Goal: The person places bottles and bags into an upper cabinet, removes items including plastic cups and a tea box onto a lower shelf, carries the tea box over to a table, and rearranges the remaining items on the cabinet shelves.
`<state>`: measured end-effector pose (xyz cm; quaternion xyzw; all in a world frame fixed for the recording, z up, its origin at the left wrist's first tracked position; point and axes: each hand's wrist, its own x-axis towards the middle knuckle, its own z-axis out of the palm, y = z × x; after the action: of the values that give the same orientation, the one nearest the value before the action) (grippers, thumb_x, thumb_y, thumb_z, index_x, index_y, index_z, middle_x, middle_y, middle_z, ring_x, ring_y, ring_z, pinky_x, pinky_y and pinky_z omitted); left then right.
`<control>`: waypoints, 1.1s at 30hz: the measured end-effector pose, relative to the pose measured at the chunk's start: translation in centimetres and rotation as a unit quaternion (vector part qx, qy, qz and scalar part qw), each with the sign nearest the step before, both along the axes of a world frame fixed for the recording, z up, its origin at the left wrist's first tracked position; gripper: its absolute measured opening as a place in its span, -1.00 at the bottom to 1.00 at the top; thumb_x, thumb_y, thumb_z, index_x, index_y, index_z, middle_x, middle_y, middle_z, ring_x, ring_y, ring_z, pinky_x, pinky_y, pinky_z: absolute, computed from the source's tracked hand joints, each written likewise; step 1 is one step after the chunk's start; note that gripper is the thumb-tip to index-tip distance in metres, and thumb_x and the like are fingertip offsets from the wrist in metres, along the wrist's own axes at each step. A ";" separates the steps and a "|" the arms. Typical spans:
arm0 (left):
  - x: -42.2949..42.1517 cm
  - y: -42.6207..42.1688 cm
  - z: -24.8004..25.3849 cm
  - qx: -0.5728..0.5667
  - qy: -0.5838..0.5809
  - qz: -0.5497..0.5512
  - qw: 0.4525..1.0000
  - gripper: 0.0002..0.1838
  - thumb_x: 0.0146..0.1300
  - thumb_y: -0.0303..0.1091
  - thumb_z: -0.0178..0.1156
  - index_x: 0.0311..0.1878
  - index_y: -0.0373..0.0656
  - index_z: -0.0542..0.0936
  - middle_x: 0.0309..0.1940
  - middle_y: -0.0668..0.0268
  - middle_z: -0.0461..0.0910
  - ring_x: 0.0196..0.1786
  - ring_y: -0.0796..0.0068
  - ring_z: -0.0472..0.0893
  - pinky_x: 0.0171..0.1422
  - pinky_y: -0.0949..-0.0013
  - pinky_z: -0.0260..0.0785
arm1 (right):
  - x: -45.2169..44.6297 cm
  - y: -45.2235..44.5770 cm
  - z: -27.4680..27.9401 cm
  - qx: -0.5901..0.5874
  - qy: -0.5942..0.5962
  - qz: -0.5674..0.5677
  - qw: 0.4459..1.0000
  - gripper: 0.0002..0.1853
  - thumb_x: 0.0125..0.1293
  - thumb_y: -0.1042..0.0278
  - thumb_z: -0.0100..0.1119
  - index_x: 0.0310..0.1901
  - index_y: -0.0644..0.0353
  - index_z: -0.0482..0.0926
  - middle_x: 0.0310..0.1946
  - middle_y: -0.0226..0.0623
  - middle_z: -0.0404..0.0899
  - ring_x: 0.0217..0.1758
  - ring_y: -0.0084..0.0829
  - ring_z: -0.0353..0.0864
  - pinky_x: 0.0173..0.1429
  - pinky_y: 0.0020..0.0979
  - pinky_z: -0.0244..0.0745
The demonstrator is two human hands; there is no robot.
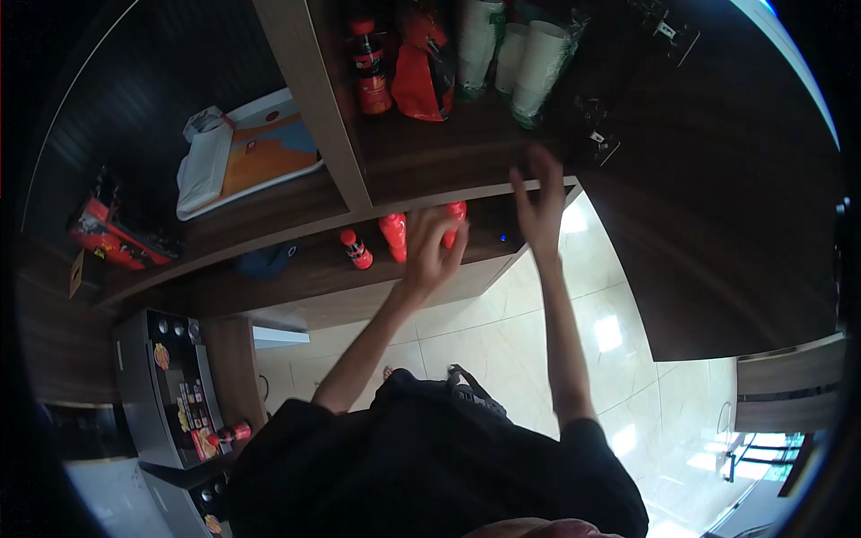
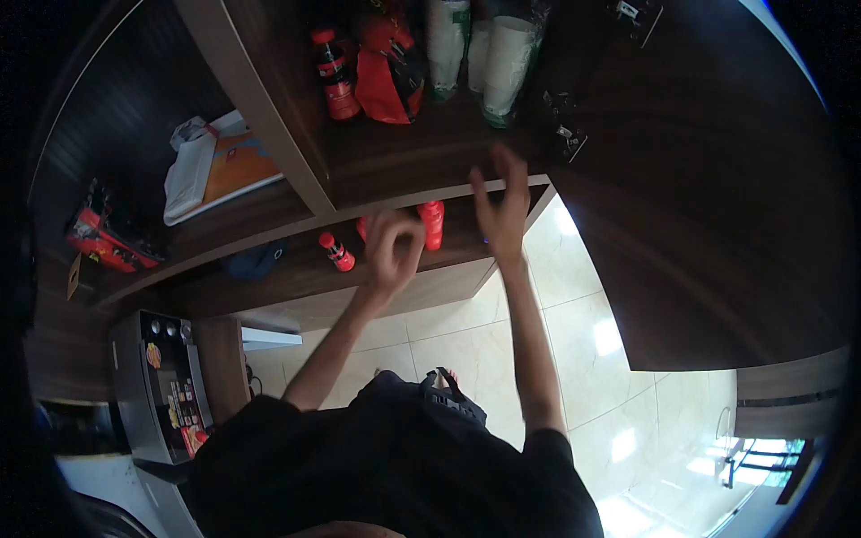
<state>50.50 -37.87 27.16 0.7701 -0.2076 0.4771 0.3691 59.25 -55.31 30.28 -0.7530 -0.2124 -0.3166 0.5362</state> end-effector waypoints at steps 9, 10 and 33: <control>12.7 -3.6 3.7 -0.110 0.285 -0.115 0.945 -0.75 0.31 -0.33 0.32 -0.13 -0.26 0.49 -0.49 0.28 0.60 -0.50 0.56 0.58 -0.40 0.38 0.43 | 17.0 -0.3 -1.3 -0.064 0.003 -0.146 0.987 -0.05 0.13 0.10 0.46 0.38 0.48 0.14 0.29 0.33 0.33 0.35 0.19 0.36 0.38 -0.05 0.30; 13.0 -3.4 3.8 -0.131 0.300 -0.118 0.937 -0.75 0.30 -0.33 0.33 -0.14 -0.27 0.50 -0.49 0.28 0.62 -0.49 0.57 0.59 -0.40 0.39 0.44 | 17.1 -0.4 -0.5 -0.052 0.050 -0.131 0.989 -0.05 0.12 0.08 0.46 0.37 0.47 0.15 0.27 0.31 0.35 0.34 0.20 0.38 0.37 -0.04 0.31; 12.3 -3.4 4.0 -0.174 0.176 0.024 0.969 -0.57 0.49 -0.08 0.04 0.03 -0.37 0.48 -0.08 -0.04 0.60 0.05 0.18 0.62 0.07 0.13 0.42 | 2.4 -1.4 -2.3 0.027 -0.047 0.003 0.999 -0.32 -0.02 0.13 0.60 0.02 0.34 0.45 -0.11 -0.07 0.44 -0.02 -0.02 0.52 0.09 -0.15 0.42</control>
<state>62.81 -41.26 31.11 0.7710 -0.0344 0.3713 0.5163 61.67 -56.70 28.00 -0.7223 -0.2306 -0.3557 0.5464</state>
